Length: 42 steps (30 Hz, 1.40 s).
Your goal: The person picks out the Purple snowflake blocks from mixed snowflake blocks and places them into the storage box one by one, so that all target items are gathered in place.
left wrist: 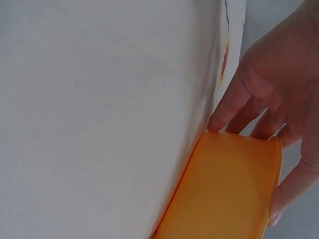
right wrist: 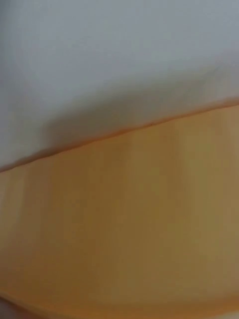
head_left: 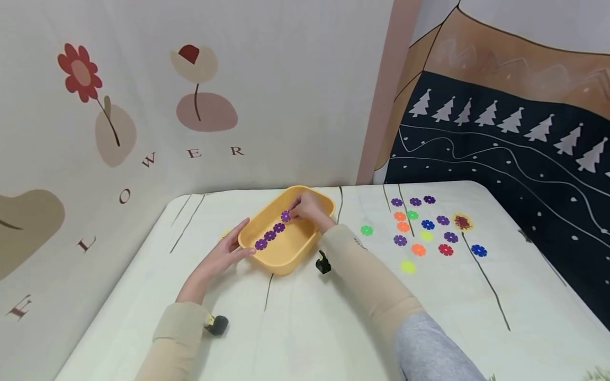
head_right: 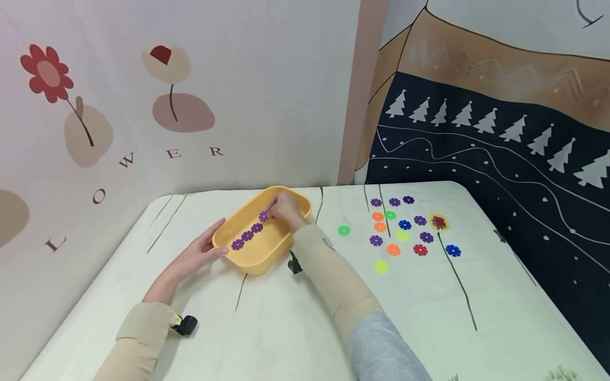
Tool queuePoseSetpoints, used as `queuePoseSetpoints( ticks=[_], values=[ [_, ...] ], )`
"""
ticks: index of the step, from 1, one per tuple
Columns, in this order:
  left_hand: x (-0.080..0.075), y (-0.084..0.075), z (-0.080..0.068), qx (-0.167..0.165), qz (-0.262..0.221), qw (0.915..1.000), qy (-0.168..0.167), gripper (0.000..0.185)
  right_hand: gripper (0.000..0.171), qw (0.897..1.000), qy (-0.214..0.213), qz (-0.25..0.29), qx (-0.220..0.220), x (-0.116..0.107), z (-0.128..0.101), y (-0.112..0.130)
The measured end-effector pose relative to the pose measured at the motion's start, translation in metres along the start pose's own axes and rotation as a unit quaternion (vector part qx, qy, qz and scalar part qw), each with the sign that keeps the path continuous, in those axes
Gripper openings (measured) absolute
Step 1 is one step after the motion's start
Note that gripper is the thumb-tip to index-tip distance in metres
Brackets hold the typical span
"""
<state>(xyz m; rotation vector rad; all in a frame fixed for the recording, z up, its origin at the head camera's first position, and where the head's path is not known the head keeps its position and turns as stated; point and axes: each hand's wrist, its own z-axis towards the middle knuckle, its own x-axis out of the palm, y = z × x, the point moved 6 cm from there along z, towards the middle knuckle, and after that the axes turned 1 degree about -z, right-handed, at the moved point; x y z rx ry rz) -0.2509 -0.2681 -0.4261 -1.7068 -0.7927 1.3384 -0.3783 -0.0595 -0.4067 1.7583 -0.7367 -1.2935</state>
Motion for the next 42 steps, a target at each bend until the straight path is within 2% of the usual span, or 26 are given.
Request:
queuePoseSetpoints(
  ticks=[7,13,15,21,24,30,42],
  values=[
    [0.000,0.001,-0.001,0.002,0.001,1.0000,0.000,0.086,0.006,1.000,0.001,-0.021,0.017,0.006,0.007,-0.006],
    [-0.001,0.000,0.001,0.003,0.002,1.0000,0.001,0.085,0.009,0.995,0.004,-0.095,0.028,0.001,0.006,-0.004],
    [0.000,0.000,0.001,0.002,0.003,1.0000,0.003,0.085,0.010,0.994,0.004,-0.102,0.026,-0.003,0.002,-0.003],
    [0.000,0.000,0.002,0.000,0.007,1.0000,0.006,0.086,0.008,0.997,-0.007,-0.080,-0.016,-0.023,-0.010,0.007],
    [-0.001,0.000,0.002,0.001,0.008,0.9999,0.008,0.086,0.011,0.998,-0.004,-0.048,-0.039,-0.035,-0.016,0.014],
    [-0.002,0.001,0.001,-0.001,0.007,1.0000,0.007,0.086,0.018,1.000,0.000,-0.006,-0.026,-0.063,-0.031,0.017],
    [-0.003,0.000,0.004,-0.002,0.009,0.9999,0.008,0.086,0.026,0.999,-0.024,0.026,-0.012,-0.129,-0.064,-0.029]
  ],
)
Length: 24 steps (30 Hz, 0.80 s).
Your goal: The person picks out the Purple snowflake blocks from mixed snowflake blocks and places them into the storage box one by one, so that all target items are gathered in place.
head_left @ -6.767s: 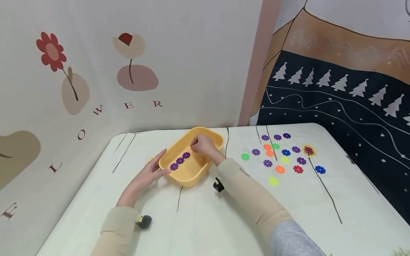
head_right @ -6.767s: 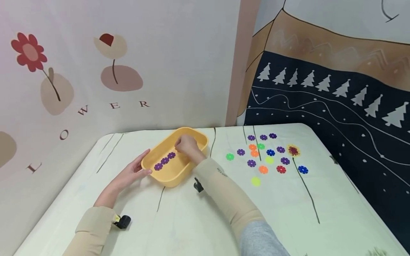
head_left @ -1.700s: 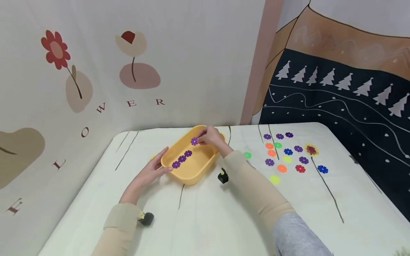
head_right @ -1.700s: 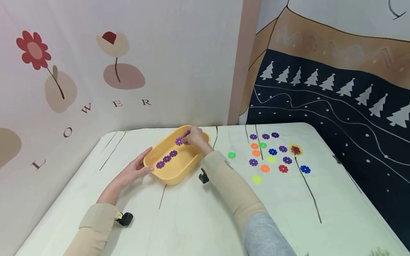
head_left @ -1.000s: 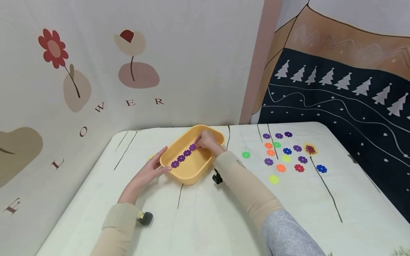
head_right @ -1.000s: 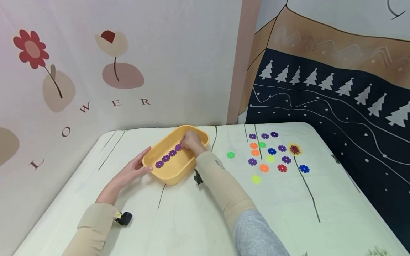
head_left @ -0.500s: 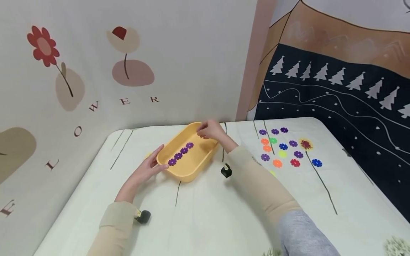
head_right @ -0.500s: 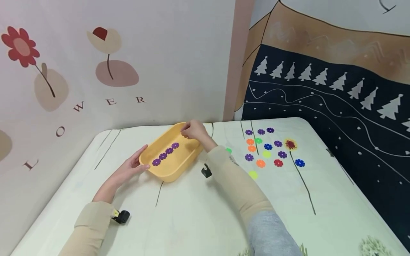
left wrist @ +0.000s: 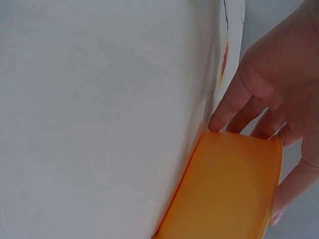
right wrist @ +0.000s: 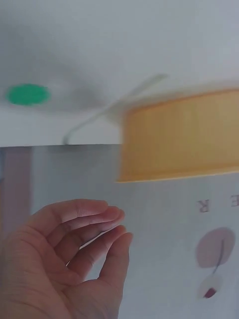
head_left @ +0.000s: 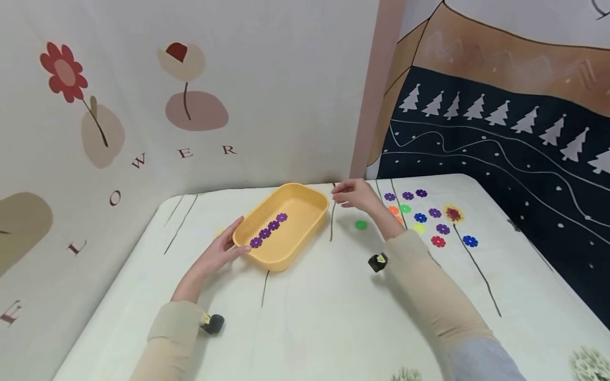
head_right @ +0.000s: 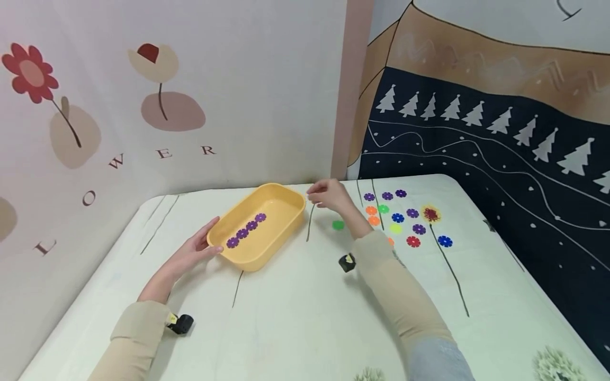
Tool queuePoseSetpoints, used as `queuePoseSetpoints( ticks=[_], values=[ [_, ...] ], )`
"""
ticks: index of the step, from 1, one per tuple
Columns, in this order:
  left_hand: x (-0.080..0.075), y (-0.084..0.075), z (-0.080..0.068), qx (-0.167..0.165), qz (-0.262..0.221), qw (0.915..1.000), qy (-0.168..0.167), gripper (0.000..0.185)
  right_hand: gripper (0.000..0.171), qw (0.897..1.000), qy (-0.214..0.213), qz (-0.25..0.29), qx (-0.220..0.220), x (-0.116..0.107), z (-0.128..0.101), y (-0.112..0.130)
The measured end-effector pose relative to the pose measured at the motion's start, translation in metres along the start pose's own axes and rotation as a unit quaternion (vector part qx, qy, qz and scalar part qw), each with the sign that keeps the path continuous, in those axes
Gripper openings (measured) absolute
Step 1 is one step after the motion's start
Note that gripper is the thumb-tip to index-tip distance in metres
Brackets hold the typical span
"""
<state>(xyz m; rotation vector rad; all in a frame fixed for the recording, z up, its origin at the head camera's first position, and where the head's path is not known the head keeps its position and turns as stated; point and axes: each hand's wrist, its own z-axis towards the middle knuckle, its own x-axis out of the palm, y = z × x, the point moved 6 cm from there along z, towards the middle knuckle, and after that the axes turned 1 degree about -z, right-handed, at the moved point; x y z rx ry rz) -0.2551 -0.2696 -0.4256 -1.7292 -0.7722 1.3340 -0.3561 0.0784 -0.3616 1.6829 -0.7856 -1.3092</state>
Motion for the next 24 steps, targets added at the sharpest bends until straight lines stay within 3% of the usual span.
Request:
queuePoseSetpoints(
  ticks=[10,14,20,24],
  values=[
    [0.002,-0.001,-0.001,0.004,0.000,1.0000,0.000,0.086,0.034,0.998,-0.012,-0.030,0.058,-0.048,-0.040,-0.069],
    [0.003,-0.001,-0.002,0.004,0.001,1.0000,0.000,0.086,0.034,0.995,-0.003,-0.065,0.074,-0.062,-0.053,-0.090],
    [0.003,0.001,-0.002,-0.005,-0.006,1.0000,-0.004,0.085,0.033,0.987,0.022,-0.117,0.112,-0.078,-0.064,-0.112],
    [0.002,0.001,-0.003,-0.008,-0.005,0.9999,-0.006,0.085,0.034,0.983,0.052,-0.151,0.094,-0.081,-0.064,-0.117]
  ],
)
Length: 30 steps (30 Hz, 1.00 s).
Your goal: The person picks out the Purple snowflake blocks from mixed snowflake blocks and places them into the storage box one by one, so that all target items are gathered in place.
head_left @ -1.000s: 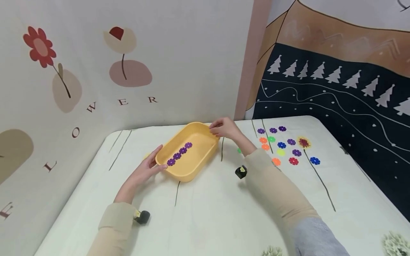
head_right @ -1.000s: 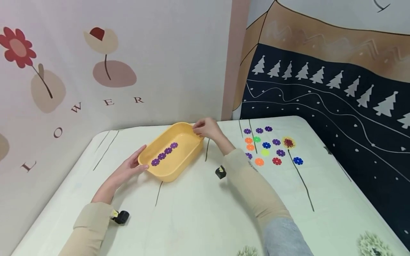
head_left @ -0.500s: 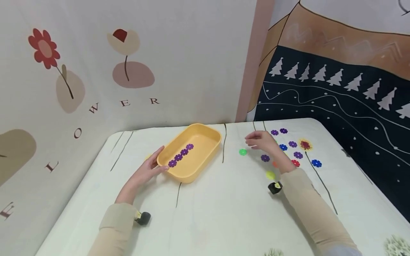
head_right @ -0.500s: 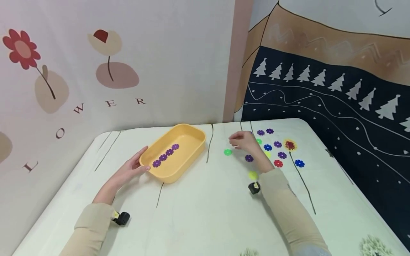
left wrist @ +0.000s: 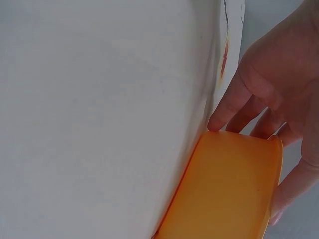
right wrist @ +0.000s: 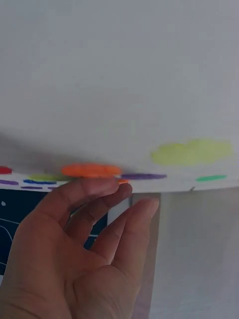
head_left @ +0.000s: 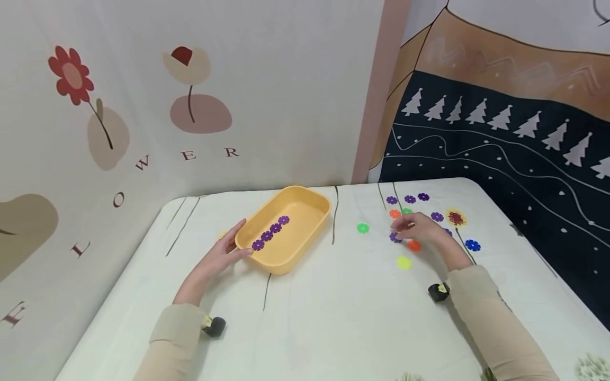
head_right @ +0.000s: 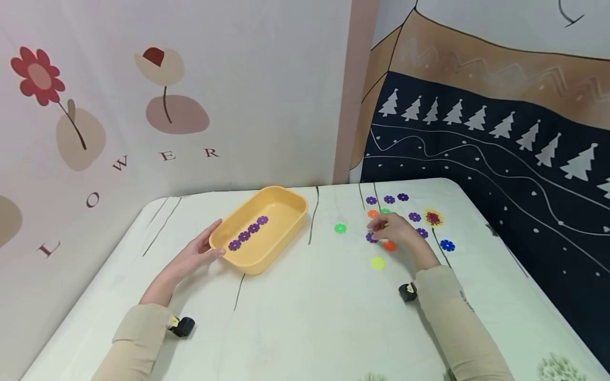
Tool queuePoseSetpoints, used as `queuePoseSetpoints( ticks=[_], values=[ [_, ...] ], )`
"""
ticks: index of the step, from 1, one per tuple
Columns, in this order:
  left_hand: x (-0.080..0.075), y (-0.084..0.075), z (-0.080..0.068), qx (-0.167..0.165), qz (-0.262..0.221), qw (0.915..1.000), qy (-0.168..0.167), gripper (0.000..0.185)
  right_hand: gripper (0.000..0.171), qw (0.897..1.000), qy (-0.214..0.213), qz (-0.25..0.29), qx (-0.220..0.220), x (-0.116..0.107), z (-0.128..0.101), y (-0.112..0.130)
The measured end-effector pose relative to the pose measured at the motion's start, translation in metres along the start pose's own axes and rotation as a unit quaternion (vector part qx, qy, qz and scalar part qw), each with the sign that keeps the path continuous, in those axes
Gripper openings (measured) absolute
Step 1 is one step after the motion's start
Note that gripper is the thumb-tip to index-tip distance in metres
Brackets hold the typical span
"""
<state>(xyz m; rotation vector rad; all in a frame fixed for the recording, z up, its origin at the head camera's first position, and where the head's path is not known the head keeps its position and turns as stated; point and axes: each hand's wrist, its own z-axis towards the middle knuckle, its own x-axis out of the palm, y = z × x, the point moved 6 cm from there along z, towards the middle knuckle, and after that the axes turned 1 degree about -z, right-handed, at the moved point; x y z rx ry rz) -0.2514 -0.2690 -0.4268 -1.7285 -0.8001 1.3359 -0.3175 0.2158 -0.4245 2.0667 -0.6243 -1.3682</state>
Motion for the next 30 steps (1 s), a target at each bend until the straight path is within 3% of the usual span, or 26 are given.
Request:
queuePoseSetpoints(
  ticks=[3,7,18,30],
  values=[
    [-0.001,0.000,-0.001,0.000,0.001,1.0000,-0.002,0.085,0.033,0.999,0.008,-0.030,-0.026,0.001,0.002,0.000],
    [-0.002,0.001,-0.002,0.005,0.000,1.0000,-0.002,0.085,0.029,0.999,0.006,-0.045,-0.027,0.003,0.005,-0.001],
    [0.000,0.002,-0.001,0.006,-0.004,1.0000,-0.001,0.085,0.023,1.000,0.005,-0.006,-0.030,-0.003,0.000,0.003],
    [0.000,-0.001,0.000,0.012,-0.009,0.9999,0.002,0.085,0.026,0.997,-0.022,0.014,-0.079,-0.010,0.008,0.046]
  ],
)
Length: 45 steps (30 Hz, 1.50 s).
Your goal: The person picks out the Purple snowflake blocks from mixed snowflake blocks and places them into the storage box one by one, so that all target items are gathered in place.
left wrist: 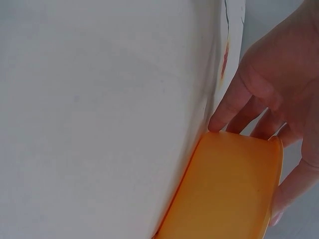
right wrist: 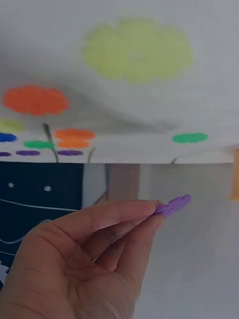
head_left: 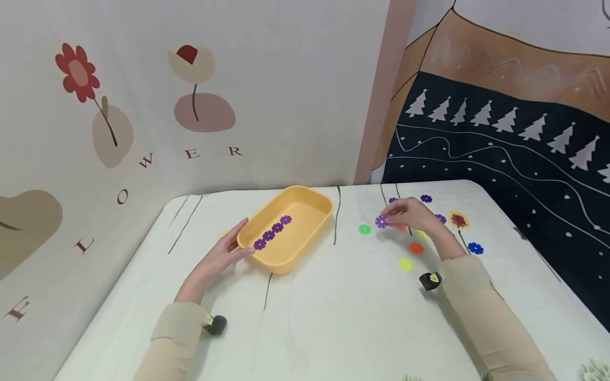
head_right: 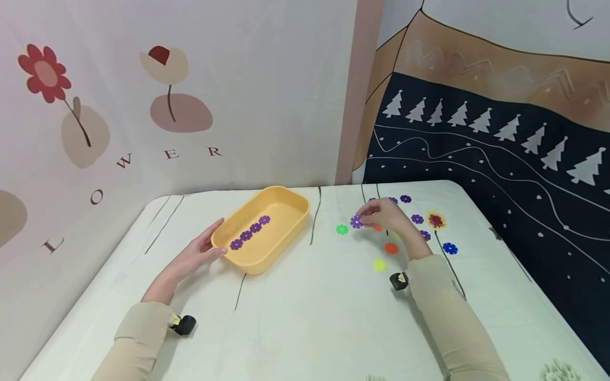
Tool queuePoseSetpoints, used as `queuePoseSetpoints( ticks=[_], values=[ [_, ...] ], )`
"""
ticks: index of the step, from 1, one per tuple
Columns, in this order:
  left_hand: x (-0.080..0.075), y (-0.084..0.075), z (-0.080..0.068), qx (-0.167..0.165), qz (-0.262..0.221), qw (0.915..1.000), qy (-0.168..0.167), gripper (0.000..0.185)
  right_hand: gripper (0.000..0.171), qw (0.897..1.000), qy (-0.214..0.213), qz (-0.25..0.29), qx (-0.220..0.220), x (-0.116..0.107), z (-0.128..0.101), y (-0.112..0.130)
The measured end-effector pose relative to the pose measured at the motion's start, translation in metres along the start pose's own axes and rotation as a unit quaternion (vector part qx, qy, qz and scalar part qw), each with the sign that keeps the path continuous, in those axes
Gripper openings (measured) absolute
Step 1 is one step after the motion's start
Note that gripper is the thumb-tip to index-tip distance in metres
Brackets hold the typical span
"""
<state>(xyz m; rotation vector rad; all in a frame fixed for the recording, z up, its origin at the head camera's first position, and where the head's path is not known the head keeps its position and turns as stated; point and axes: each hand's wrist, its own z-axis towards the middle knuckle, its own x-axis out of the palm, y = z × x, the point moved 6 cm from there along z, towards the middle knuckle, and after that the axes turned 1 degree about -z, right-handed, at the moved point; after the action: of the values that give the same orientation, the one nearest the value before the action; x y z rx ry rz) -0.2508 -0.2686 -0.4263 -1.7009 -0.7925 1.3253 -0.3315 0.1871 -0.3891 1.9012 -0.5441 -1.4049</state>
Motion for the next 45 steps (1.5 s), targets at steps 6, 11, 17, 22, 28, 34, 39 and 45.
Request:
queuePoseSetpoints(
  ticks=[6,11,17,22,28,34,39,45],
  values=[
    [0.000,0.000,0.001,0.002,0.002,1.0000,0.000,0.085,0.026,0.998,-0.018,0.063,-0.025,0.007,0.013,0.032],
    [0.000,-0.002,0.000,0.003,0.001,1.0000,-0.001,0.085,0.026,0.993,-0.032,0.107,-0.041,0.023,0.028,0.059],
    [0.000,-0.002,-0.002,0.005,-0.004,1.0000,0.001,0.085,0.024,0.987,-0.037,0.146,-0.048,0.049,0.044,0.090],
    [0.000,-0.002,-0.003,0.004,0.001,1.0000,0.000,0.085,0.021,0.984,-0.039,0.166,-0.048,0.075,0.062,0.108],
    [0.000,-0.003,-0.002,0.009,-0.003,1.0000,0.001,0.085,0.018,0.980,-0.047,0.188,-0.041,0.103,0.083,0.124],
    [0.000,-0.003,-0.001,0.011,0.004,0.9999,0.001,0.085,0.016,0.976,-0.054,0.210,-0.008,0.121,0.096,0.129],
    [0.000,-0.003,-0.002,0.010,0.001,0.9999,0.001,0.085,0.010,0.979,-0.061,0.197,0.003,0.126,0.106,0.134],
    [0.000,-0.003,-0.002,0.013,-0.001,0.9999,0.000,0.085,0.010,0.993,-0.056,0.100,0.019,0.137,0.119,0.133]
  ],
)
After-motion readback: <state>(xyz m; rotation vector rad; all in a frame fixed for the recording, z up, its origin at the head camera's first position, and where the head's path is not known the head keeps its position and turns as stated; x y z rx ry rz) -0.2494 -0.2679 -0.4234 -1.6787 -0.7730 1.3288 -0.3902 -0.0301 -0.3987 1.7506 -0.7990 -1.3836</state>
